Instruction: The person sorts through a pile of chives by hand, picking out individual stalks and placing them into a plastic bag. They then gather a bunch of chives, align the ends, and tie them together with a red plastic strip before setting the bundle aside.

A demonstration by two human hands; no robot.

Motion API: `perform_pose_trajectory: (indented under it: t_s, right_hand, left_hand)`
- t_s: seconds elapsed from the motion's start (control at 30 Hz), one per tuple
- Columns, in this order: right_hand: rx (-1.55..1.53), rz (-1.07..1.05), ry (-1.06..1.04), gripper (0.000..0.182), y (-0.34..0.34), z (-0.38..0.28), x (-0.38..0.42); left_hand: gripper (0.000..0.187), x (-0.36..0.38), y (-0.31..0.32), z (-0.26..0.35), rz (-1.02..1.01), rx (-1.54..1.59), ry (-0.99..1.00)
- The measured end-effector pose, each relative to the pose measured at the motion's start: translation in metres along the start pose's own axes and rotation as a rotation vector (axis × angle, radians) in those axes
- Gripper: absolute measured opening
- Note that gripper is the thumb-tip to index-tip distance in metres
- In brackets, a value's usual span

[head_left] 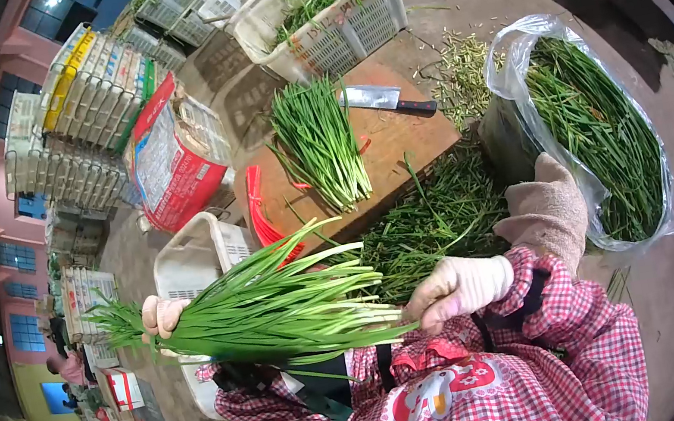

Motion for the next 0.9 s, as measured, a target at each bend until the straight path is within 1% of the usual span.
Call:
perform_pose_trajectory:
  t_s: [0.03,0.07,0.1,0.17,0.23,0.27,0.3,0.37,0.43,0.5,0.53,0.57,0.63,0.67,0.7,0.77,0.8,0.83,0.9]
  right_hand:
    - [0.078,-0.016,0.015,0.028,-0.007,0.003,0.007]
    - [0.243,0.013,0.073,0.028,-0.019,0.008,0.017]
    - [0.409,0.042,0.132,0.029,-0.030,0.015,0.028]
    - [1.032,0.094,0.429,0.033,-0.057,0.047,0.048]
    - [1.351,0.120,0.707,0.039,-0.066,0.048,0.056]
    - [1.270,0.167,0.669,0.044,-0.063,0.042,0.049]
    - [1.172,0.333,0.426,0.045,-0.051,0.020,0.042]
    - [1.025,0.501,0.146,0.046,-0.041,0.007,0.016]
    - [0.917,0.559,0.028,0.047,-0.024,-0.026,-0.008]
    - [0.809,0.572,-0.195,0.050,-0.018,-0.023,-0.035]
    - [0.598,0.485,-0.109,0.046,-0.009,-0.040,-0.042]
    - [0.519,0.500,-0.132,0.038,-0.005,-0.034,-0.049]
    - [0.235,0.435,-0.135,0.031,0.001,-0.025,-0.057]
    - [0.061,0.427,-0.064,0.025,0.003,-0.014,-0.061]
    - [0.065,0.427,-0.063,0.025,0.002,-0.008,-0.060]
    - [-0.341,0.332,-0.094,0.018,0.002,0.004,-0.054]
    - [-0.363,0.301,-0.090,0.016,0.005,0.000,-0.049]
    - [-0.334,0.219,-0.078,0.017,0.006,0.005,-0.046]
    - [-0.344,0.075,-0.061,0.019,0.009,0.011,-0.036]
  left_hand:
    - [0.019,0.008,-0.004,0.009,0.015,-0.006,0.013]
    - [0.019,0.022,-0.014,0.030,0.012,-0.020,0.019]
    - [0.019,0.016,-0.008,0.026,0.033,-0.020,0.043]
    - [0.019,0.010,0.000,0.023,0.053,-0.022,0.067]
    - [0.020,0.008,0.005,0.024,0.046,-0.057,0.037]
    - [0.020,0.006,0.007,0.020,0.039,-0.038,0.029]
    - [0.020,0.003,0.010,0.016,0.033,-0.020,0.020]
    - [0.020,-0.006,0.017,0.002,0.085,-0.042,0.086]
    - [0.019,-0.011,0.021,-0.010,0.050,-0.032,0.084]
    - [0.020,-0.007,0.019,-0.007,0.080,-0.042,0.161]
    - [0.018,-0.021,0.030,-0.023,0.087,0.044,0.092]
    - [0.018,-0.015,0.028,-0.013,0.084,0.039,0.092]
    - [0.018,-0.011,0.032,-0.004,0.123,0.013,0.052]
    - [0.018,-0.008,0.035,-0.004,0.159,-0.013,0.021]
    - [0.017,-0.012,0.041,-0.008,0.193,-0.039,-0.011]
    - [0.017,-0.019,0.047,-0.011,0.011,-0.004,-0.002]
    - [0.018,-0.017,0.049,-0.014,0.031,0.036,0.007]
    - [0.018,-0.017,0.051,-0.016,0.030,0.042,0.007]
    - [0.021,-0.019,0.052,-0.017,0.162,0.003,0.118]
Point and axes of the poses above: each hand's wrist, its own x-axis away from the middle knuckle, its own y-axis out of the palm, z = x × y, the point moved 5 cm from there along -x, towards the middle knuckle, and after that the axes turned 1 degree about y, right-handed, at the moved point
